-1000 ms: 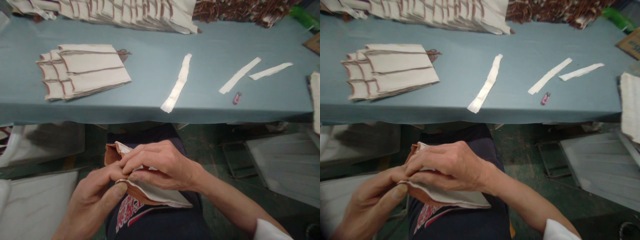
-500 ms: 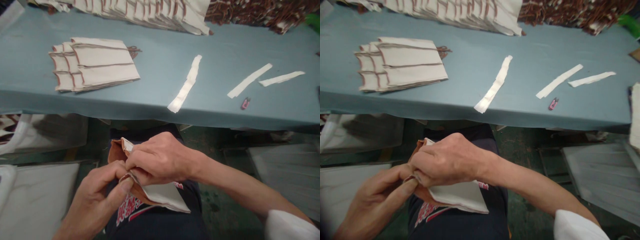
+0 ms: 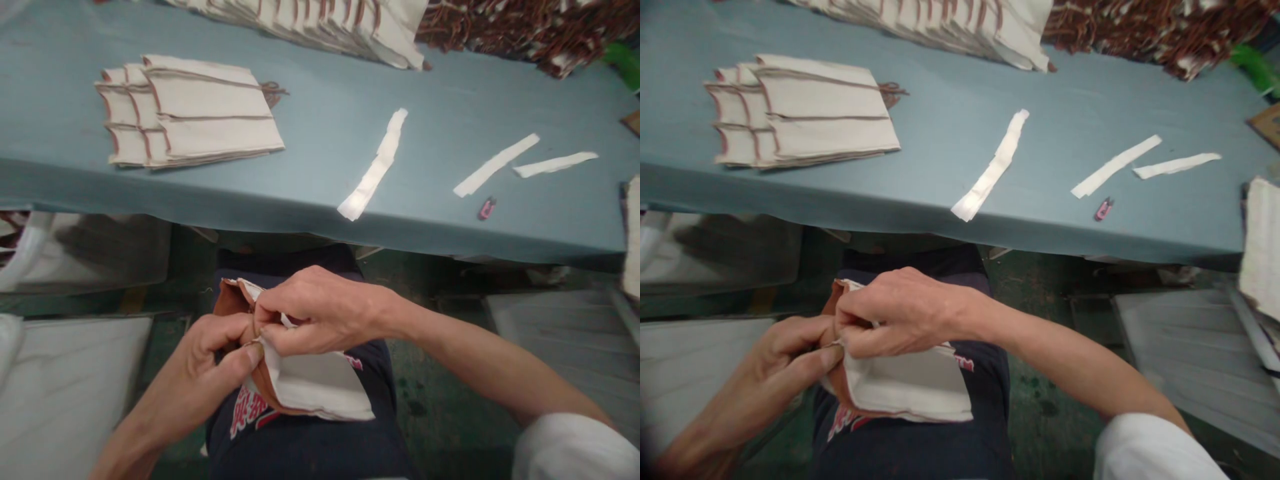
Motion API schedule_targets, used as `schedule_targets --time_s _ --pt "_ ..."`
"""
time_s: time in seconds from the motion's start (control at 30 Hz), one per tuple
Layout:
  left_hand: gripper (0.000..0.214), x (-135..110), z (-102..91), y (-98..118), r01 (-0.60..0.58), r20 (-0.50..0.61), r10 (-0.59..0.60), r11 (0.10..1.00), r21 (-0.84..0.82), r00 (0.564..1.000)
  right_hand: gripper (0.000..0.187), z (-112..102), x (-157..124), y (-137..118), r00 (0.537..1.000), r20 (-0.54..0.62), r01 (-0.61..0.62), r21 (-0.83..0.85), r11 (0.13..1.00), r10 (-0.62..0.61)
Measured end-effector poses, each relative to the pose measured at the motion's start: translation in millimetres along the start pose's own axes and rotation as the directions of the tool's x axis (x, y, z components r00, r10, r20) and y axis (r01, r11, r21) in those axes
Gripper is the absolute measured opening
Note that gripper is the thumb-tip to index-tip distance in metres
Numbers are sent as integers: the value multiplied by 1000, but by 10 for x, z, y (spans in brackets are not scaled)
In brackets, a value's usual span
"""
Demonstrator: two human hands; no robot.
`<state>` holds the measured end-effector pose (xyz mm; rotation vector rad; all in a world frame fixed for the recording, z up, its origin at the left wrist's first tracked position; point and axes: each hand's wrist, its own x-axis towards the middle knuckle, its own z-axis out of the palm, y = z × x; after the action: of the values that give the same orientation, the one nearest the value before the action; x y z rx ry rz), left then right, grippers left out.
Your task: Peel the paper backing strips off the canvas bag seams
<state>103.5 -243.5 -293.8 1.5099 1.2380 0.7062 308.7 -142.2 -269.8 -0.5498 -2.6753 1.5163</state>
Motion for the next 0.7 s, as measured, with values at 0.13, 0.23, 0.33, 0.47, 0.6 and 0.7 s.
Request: schedule_targets --time_s 0.13,0.23,0.33,0.47,0.6,0.7 --pt "34 24 41 -48 57 17 -57 998 20 998 19 57 9 -256 997 26 -47 -473 880 67" --pt "33 59 86 -75 69 -34 -64 981 183 997 22 114 22 -305 995 23 -63 -593 803 95" --pt "31 82 112 -91 66 -52 -55 968 242 997 17 124 9 -204 992 9 -103 -539 836 128" --pt "35 77 82 -44 35 -42 -25 968 247 999 15 101 -70 19 995 -96 -68 -355 932 35" --pt "43 97 35 56 32 -25 -28 984 174 999 12 153 -186 119 929 -360 76 -40 996 -85" --pt "41 122 59 115 16 -116 -1 991 131 993 18 278 -287 81 858 -498 11 264 965 127"
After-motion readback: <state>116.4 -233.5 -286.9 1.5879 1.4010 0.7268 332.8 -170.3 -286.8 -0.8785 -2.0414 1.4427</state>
